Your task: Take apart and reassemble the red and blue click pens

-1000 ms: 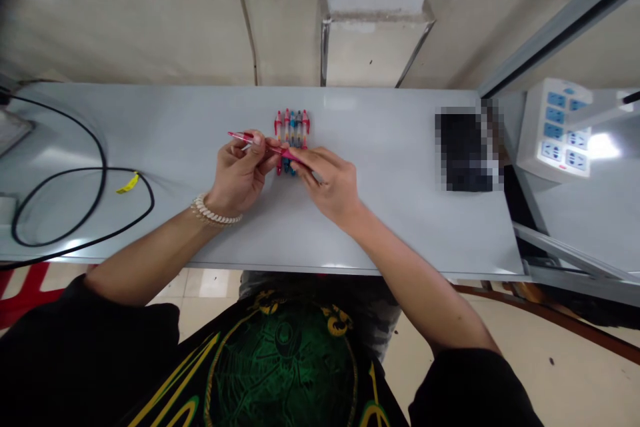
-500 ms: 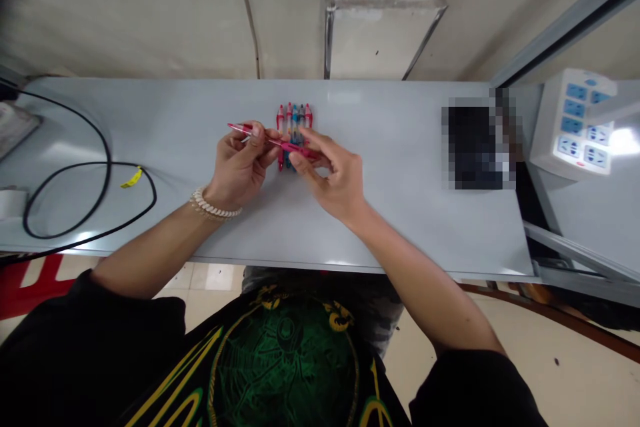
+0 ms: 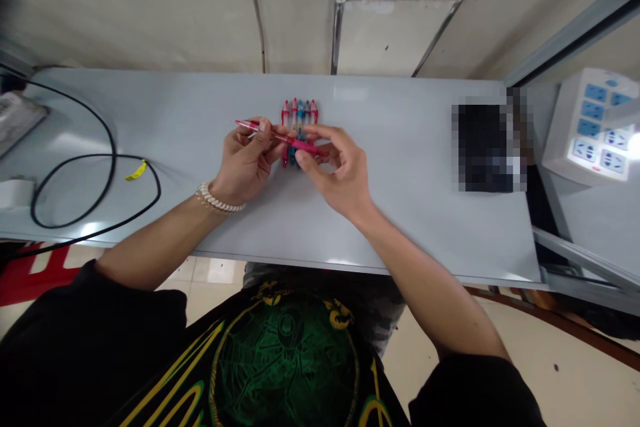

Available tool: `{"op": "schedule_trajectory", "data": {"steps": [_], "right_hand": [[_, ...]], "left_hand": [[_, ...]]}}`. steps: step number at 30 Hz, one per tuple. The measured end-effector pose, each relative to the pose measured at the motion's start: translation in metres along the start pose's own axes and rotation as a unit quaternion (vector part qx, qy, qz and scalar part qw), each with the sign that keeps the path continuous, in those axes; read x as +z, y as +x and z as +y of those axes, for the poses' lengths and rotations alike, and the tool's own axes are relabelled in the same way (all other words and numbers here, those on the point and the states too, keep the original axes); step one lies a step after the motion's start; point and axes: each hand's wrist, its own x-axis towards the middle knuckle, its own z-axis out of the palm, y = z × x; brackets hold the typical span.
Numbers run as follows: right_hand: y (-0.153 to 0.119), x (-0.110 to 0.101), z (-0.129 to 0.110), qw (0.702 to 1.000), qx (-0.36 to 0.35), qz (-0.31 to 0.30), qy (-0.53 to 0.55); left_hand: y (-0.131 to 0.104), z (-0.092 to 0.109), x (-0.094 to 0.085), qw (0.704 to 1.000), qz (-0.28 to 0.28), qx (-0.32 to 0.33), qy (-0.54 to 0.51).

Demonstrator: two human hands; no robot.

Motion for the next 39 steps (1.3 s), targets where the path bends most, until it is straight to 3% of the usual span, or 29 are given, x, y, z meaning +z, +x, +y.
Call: {"op": "schedule_trajectory", "data": {"steps": [2, 6, 10, 15, 20, 26, 30, 33, 39], "right_hand": [[0.0, 0.0, -0.001, 0.999, 0.034, -0.004, -0.006], [0.0, -0.001, 0.0, 0.999, -0.017, 0.007, -0.03], [0.0, -0.001, -0.001, 0.999, 0.036, -0.011, -0.006], [0.001, -0.003, 0.0, 0.999, -0.043, -0.014, -0.014], [-0.001, 0.0, 0.001, 0.998, 0.053, -0.029, 0.01], [0.001, -0.003, -0.007, 0.991, 0.088, -0.09, 0.049], [0.001, -0.008, -0.01, 0.974, 0.12, -0.18, 0.067], [0.0, -0.007, -0.011, 0.958, 0.143, -0.234, 0.083], [-0.001, -0.007, -0.015, 0.949, 0.169, -0.251, 0.089]], "left_hand": [[0.001, 0.0, 0.0, 1.0, 0.003, -0.004, 0.001], [0.002, 0.0, 0.0, 1.0, 0.009, -0.008, -0.004], [0.001, 0.0, 0.0, 1.0, 0.004, -0.006, -0.007], [0.002, 0.001, -0.002, 1.0, 0.0, 0.001, 0.009], [0.003, 0.001, -0.003, 1.0, -0.007, 0.006, 0.029], [0.005, 0.006, -0.004, 0.995, -0.002, 0.022, 0.093], [0.012, 0.01, -0.011, 0.994, -0.001, 0.059, 0.09], [0.015, 0.013, -0.014, 0.994, -0.013, 0.053, 0.095], [0.015, 0.021, -0.012, 0.996, 0.025, 0.018, 0.083]]}}
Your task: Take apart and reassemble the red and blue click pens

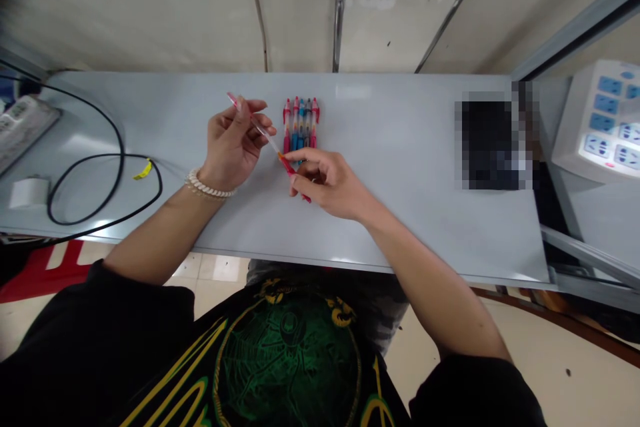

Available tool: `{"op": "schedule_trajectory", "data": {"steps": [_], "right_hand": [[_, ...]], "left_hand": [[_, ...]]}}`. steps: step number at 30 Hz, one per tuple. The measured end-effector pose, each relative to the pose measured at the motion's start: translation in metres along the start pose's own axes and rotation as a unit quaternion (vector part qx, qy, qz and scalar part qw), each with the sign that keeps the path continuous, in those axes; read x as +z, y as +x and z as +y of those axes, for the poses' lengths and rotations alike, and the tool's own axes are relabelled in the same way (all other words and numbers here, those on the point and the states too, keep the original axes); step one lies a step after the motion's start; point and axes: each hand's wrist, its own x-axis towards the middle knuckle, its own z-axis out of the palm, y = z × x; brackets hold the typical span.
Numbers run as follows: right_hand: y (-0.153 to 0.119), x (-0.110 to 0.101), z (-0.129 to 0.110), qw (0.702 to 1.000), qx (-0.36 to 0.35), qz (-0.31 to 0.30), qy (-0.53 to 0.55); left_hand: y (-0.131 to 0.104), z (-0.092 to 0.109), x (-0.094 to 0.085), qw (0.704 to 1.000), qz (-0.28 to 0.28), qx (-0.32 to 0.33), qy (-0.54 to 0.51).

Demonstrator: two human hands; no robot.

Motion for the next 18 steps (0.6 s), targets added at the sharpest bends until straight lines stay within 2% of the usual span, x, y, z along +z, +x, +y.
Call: {"op": "schedule_trajectory", "data": {"steps": [6, 13, 18], "right_hand": [[-0.0003, -0.0026, -0.0003, 1.0, -0.022, 0.017, -0.002], [0.0044, -0.0027, 0.002, 0.993, -0.03, 0.112, -0.002], [0.0049, -0.0004, 0.0021, 0.99, -0.034, 0.14, 0.006]], "left_hand": [[0.0085, 0.0001, -0.0054, 0.996, 0.006, -0.02, -0.084], [0.0082, -0.0036, -0.007, 0.995, -0.003, -0.032, -0.098], [0.0071, -0.0028, -0.0056, 0.993, 0.016, -0.042, -0.108]]}}
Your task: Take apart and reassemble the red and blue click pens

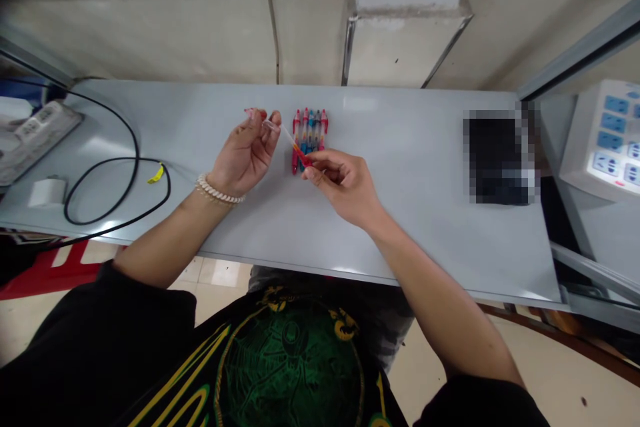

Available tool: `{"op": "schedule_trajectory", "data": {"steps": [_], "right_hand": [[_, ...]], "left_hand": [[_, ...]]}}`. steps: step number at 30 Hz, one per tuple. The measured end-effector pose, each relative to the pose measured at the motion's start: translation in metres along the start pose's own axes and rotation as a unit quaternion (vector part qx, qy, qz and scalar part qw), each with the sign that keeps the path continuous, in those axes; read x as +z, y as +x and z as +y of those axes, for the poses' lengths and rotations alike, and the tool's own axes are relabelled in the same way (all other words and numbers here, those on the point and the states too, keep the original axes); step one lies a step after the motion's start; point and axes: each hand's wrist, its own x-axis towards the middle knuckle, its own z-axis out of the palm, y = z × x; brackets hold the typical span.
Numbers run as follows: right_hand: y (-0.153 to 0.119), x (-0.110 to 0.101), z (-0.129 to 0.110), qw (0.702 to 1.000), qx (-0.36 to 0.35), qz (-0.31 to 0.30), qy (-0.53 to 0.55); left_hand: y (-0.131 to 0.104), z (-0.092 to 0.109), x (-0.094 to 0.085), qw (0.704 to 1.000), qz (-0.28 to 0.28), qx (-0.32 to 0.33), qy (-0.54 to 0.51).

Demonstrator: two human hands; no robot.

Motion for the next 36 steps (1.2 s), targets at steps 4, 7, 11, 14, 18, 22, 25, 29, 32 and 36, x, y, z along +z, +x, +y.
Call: {"op": "schedule_trajectory", "data": {"steps": [4, 7, 11, 14, 18, 22, 25, 29, 32, 36], "right_hand": [[-0.0009, 0.0008, -0.0003, 1.0, 0.018, 0.002, 0.012], [-0.0012, 0.0009, 0.0002, 1.0, 0.022, 0.003, 0.009], [-0.0014, 0.0021, 0.0002, 1.0, 0.028, 0.008, -0.004], [-0.0018, 0.0033, -0.0005, 1.0, 0.027, 0.008, -0.006], [-0.0023, 0.0035, -0.0006, 1.0, 0.023, 0.0, -0.009], [-0.0024, 0.0032, -0.0012, 1.0, 0.025, 0.002, -0.018], [-0.0024, 0.0035, -0.0019, 0.999, 0.029, 0.004, -0.022], [-0.0024, 0.0033, 0.0, 0.999, 0.019, 0.008, -0.042], [-0.0025, 0.0026, 0.0031, 0.998, 0.002, 0.014, -0.063], [-0.0033, 0.0016, 0.0054, 0.995, -0.01, 0.025, -0.098]], "left_hand": [[-0.0008, -0.0031, 0.0005, 1.0, 0.013, -0.009, 0.001], [-0.0026, -0.0045, 0.0025, 1.0, 0.015, -0.017, -0.009], [-0.0047, -0.004, 0.0059, 0.999, 0.01, -0.03, -0.025], [-0.0042, -0.003, 0.0061, 0.998, 0.029, -0.035, -0.047], [-0.003, -0.0012, 0.0054, 0.999, 0.022, -0.039, -0.021], [-0.0031, -0.0004, 0.0053, 0.999, 0.012, -0.036, -0.016], [-0.002, -0.0009, 0.0035, 0.999, 0.025, -0.02, -0.013], [0.0013, -0.0027, -0.0004, 1.0, 0.031, -0.003, -0.006], [0.0012, -0.004, -0.0008, 1.0, 0.021, 0.002, -0.018], [-0.0042, -0.005, 0.003, 1.0, -0.003, 0.003, -0.01]]}}
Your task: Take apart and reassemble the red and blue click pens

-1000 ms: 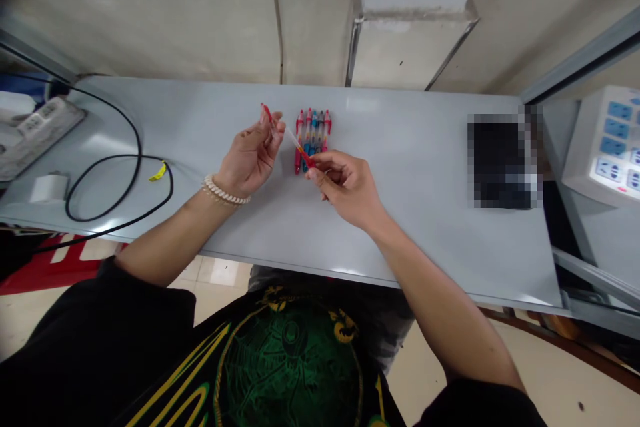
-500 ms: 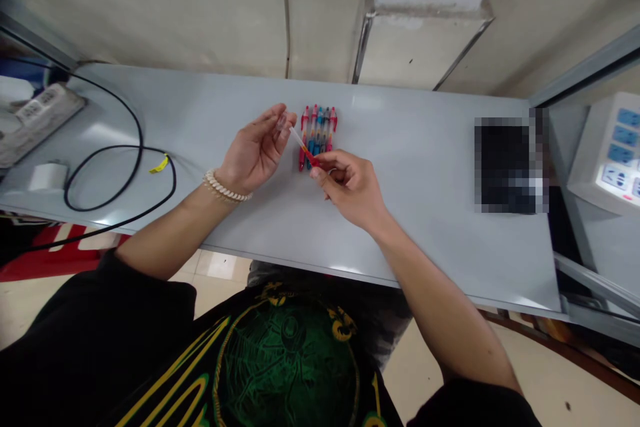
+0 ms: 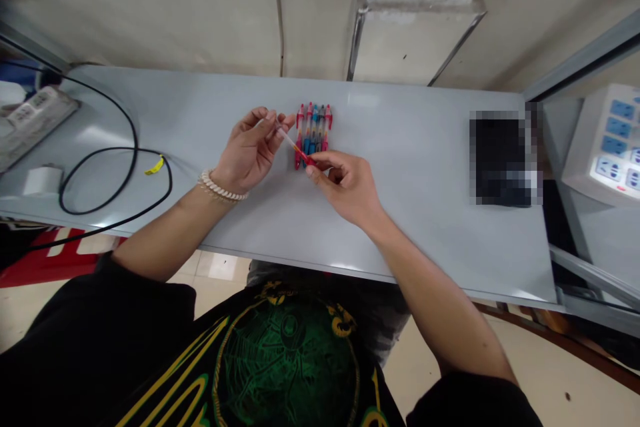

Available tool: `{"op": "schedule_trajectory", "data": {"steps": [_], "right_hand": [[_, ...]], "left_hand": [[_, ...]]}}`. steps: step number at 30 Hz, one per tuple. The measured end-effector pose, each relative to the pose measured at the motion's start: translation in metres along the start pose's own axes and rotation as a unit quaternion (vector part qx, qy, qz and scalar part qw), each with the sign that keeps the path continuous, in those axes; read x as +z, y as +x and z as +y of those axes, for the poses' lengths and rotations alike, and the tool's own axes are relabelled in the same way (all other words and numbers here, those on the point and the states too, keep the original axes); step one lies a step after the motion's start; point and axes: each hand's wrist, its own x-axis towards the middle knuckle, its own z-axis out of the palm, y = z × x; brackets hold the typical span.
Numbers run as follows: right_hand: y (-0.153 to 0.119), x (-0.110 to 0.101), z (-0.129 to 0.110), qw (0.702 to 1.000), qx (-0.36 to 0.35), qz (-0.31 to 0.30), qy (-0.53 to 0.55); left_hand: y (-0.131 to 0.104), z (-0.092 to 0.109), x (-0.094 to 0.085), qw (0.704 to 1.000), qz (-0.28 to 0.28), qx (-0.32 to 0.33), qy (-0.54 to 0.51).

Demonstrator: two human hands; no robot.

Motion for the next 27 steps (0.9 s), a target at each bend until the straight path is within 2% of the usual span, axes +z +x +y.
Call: {"op": "schedule_trajectory", "data": {"steps": [3, 5, 9, 13, 17, 20, 23, 27], "right_hand": [[0.0, -0.001, 0.0, 0.999, -0.015, 0.028, -0.038], [0.0, -0.002, 0.001, 0.994, -0.052, 0.061, -0.075], [0.001, -0.004, 0.006, 0.963, -0.172, 0.112, -0.171], [0.002, -0.004, 0.013, 0.938, -0.223, 0.141, -0.227], [0.0, -0.002, 0.015, 0.932, -0.244, 0.152, -0.22], [-0.002, 0.0, 0.014, 0.925, -0.251, 0.168, -0.232], [-0.001, 0.001, 0.012, 0.921, -0.266, 0.163, -0.235], [0.0, 0.002, 0.013, 0.91, -0.329, 0.135, -0.21]], "left_hand": [[-0.004, -0.001, 0.003, 1.0, -0.004, 0.011, 0.028], [-0.006, -0.001, 0.004, 0.999, 0.007, 0.024, 0.042], [-0.006, -0.004, 0.004, 0.997, 0.026, 0.051, 0.051], [-0.005, -0.014, 0.0, 0.993, 0.007, 0.093, 0.066], [-0.006, -0.031, -0.002, 0.983, -0.032, 0.151, 0.101], [-0.01, -0.04, -0.001, 0.978, -0.051, 0.163, 0.118], [-0.012, -0.04, 0.0, 0.978, -0.051, 0.165, 0.121], [-0.01, -0.036, -0.001, 0.979, -0.042, 0.16, 0.121]]}}
